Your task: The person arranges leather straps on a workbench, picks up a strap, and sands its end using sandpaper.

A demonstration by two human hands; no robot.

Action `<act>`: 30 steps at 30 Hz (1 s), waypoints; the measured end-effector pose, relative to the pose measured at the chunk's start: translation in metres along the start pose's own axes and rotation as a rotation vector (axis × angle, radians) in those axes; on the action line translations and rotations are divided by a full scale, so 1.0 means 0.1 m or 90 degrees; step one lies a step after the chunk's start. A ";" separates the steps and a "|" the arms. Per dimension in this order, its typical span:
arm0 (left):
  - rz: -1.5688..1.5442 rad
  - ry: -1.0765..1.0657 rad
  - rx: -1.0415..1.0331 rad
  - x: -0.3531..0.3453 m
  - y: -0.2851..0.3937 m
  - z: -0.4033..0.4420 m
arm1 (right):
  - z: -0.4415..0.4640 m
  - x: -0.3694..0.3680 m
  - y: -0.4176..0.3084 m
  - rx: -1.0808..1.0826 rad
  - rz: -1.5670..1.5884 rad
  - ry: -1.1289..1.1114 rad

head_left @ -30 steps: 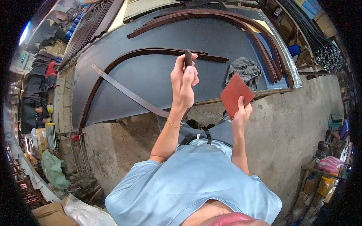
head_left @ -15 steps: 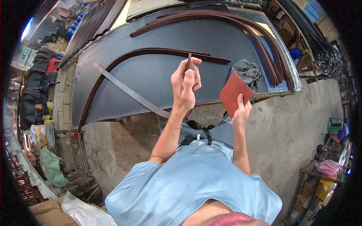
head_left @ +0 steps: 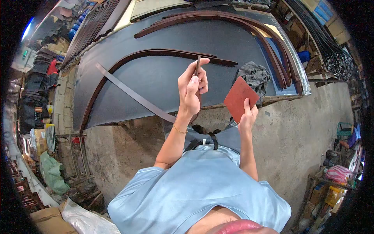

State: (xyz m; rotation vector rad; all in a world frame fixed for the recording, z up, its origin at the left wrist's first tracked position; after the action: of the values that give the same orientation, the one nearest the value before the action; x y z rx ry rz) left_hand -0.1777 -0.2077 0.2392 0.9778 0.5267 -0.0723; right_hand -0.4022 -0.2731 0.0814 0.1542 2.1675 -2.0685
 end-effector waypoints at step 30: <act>0.035 0.046 0.117 0.03 -0.08 -0.02 | -0.01 -0.35 -0.47 -0.006 0.140 -0.082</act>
State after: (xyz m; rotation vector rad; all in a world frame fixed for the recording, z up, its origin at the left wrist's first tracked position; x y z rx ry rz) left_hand -0.1781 -0.2097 0.2307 1.1768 0.5663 -0.0370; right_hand -0.3754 -0.2741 0.1337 0.2405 1.9881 -1.8925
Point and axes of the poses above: each hand's wrist, its own z-axis towards the middle knuckle, its own x-axis out of the back of the hand, y = z × x, the point moved 8 cm from there along z, towards the middle knuckle, and after that the axes turned 10 degrees about -z, right-handed, at the moved point
